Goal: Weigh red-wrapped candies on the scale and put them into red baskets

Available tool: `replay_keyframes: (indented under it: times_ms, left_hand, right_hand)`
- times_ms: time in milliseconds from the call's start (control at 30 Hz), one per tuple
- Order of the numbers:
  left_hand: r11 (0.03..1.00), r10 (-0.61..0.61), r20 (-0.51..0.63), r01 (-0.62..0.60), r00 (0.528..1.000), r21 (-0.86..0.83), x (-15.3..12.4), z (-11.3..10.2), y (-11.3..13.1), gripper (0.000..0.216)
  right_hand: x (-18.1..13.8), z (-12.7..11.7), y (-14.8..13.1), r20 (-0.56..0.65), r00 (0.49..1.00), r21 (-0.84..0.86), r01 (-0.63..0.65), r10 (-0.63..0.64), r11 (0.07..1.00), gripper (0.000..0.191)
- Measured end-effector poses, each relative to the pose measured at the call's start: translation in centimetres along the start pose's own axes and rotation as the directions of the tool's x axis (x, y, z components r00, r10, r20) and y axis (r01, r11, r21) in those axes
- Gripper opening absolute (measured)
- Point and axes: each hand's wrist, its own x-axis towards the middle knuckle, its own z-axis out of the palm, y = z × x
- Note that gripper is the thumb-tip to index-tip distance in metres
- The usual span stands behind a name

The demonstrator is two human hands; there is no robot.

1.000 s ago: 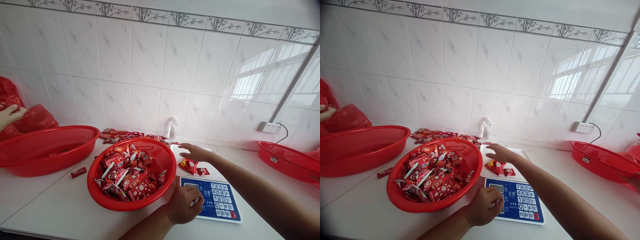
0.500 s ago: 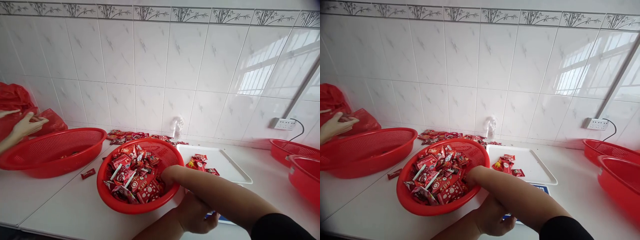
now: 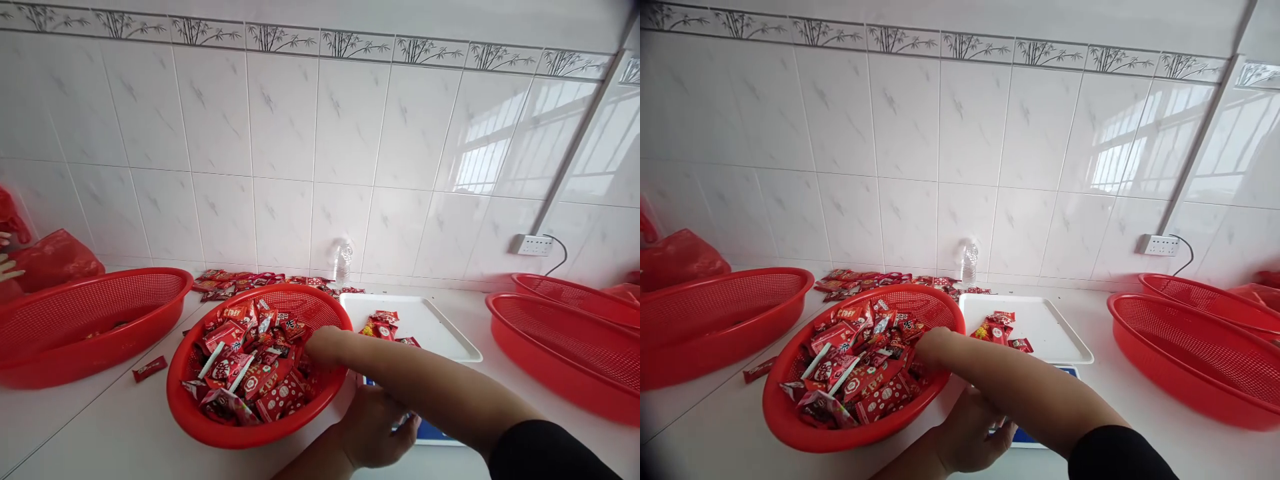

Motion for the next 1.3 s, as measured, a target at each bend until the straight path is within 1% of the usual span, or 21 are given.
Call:
replay_keyframes:
  times_ms: [100,200,267,333,433,533,600,633,667,767,800,867,933,1000,1067,1133,1167,1233,1267,1300]
  left_hand:
    - [0.995,-0.071,-0.004,0.071,0.997,-0.068,0.0,-0.1,0.0,0.009]
    - [0.987,-0.115,0.015,0.116,0.993,-0.114,-0.1,-0.1,0.1,0.01]
    - [0.983,-0.127,0.044,0.132,0.991,-0.125,0.0,-0.2,0.2,0.011]
    - [0.982,-0.131,0.075,0.139,0.989,-0.124,0.2,-0.3,0.3,0.012]
    - [0.982,-0.144,0.105,0.155,0.984,-0.11,0.5,-0.6,0.3,0.013]
    - [0.976,-0.178,0.101,0.189,0.979,-0.108,0.6,-0.6,0.1,0.013]
    - [0.971,-0.198,0.1,0.209,0.975,-0.117,0.6,-0.6,0.0,0.013]
    - [0.968,-0.206,0.103,0.218,0.973,-0.123,0.6,-0.6,-0.1,0.012]
    - [0.966,-0.212,0.107,0.225,0.971,-0.129,0.6,-0.6,-0.2,0.012]
    - [0.959,-0.233,0.109,0.247,0.966,-0.139,0.6,-0.6,-0.3,0.013]
    - [0.958,-0.239,0.105,0.252,0.965,-0.138,0.7,-0.6,-0.3,0.013]
    - [0.957,-0.245,0.1,0.257,0.964,-0.132,0.7,-0.6,-0.3,0.013]
    - [0.958,-0.247,0.095,0.258,0.964,-0.126,0.8,-0.6,-0.3,0.013]
    - [0.957,-0.248,0.099,0.26,0.964,-0.129,0.8,-0.7,-0.3,0.014]
    - [0.955,-0.25,0.107,0.263,0.962,-0.135,0.8,-0.7,-0.3,0.014]
    - [0.954,-0.25,0.118,0.265,0.961,-0.14,0.7,-0.7,-0.2,0.014]
    - [0.953,-0.252,0.12,0.268,0.96,-0.143,0.7,-0.8,-0.1,0.014]
    - [0.949,-0.261,0.122,0.278,0.958,-0.15,0.7,-0.8,0.0,0.013]
    - [0.947,-0.264,0.126,0.282,0.956,-0.153,0.7,-0.8,0.1,0.013]
    - [0.946,-0.266,0.132,0.285,0.955,-0.157,0.7,-0.8,0.1,0.013]
  right_hand:
    - [-2.1,-2.6,2.9,-0.129,0.988,0.073,-0.08,0.088,0.994,0.014]
    - [-5.1,-4.1,7.4,-0.23,0.942,0.201,-0.2,0.245,0.959,0.024]
    - [-7.3,-3.8,10.2,-0.262,0.898,0.282,-0.28,0.355,0.918,0.031]
    - [-9.4,-2.6,12.3,-0.281,0.855,0.342,-0.336,0.437,0.877,0.035]
    - [-11.9,-0.1,13.7,-0.306,0.815,0.395,-0.362,0.493,0.844,0.038]
    - [-13.3,2.1,13.9,-0.348,0.786,0.431,-0.35,0.511,0.832,0.044]
    - [-13.8,3.2,13.8,-0.366,0.78,0.451,-0.329,0.508,0.83,0.048]
    - [-13.9,3.6,13.7,-0.364,0.789,0.458,-0.31,0.494,0.833,0.049]
    - [-14.0,3.9,13.6,-0.353,0.811,0.464,-0.282,0.467,0.839,0.05]
    - [-14.2,4.4,13.5,-0.291,0.885,0.496,-0.184,0.362,0.849,0.051]
    - [-14.4,4.4,13.6,-0.274,0.898,0.512,-0.167,0.344,0.842,0.052]
    - [-14.7,4.0,14.0,-0.26,0.894,0.551,-0.172,0.364,0.816,0.058]
    - [-15.2,3.5,14.5,-0.267,0.865,0.595,-0.198,0.425,0.779,0.064]
    - [-15.4,3.0,14.8,-0.282,0.834,0.631,-0.211,0.475,0.746,0.066]
    - [-15.3,2.7,14.6,-0.296,0.817,0.647,-0.211,0.496,0.733,0.065]
    - [-14.6,2.5,13.8,-0.304,0.811,0.648,-0.209,0.5,0.733,0.065]
    - [-14.2,2.3,13.0,-0.315,0.813,0.637,-0.201,0.49,0.744,0.065]
    - [-13.0,1.5,11.1,-0.379,0.826,0.567,-0.15,0.418,0.81,0.064]
    - [-12.3,1.0,10.0,-0.418,0.838,0.506,-0.105,0.35,0.856,0.061]
    - [-11.6,0.4,8.8,-0.428,0.865,0.43,-0.06,0.261,0.901,0.057]
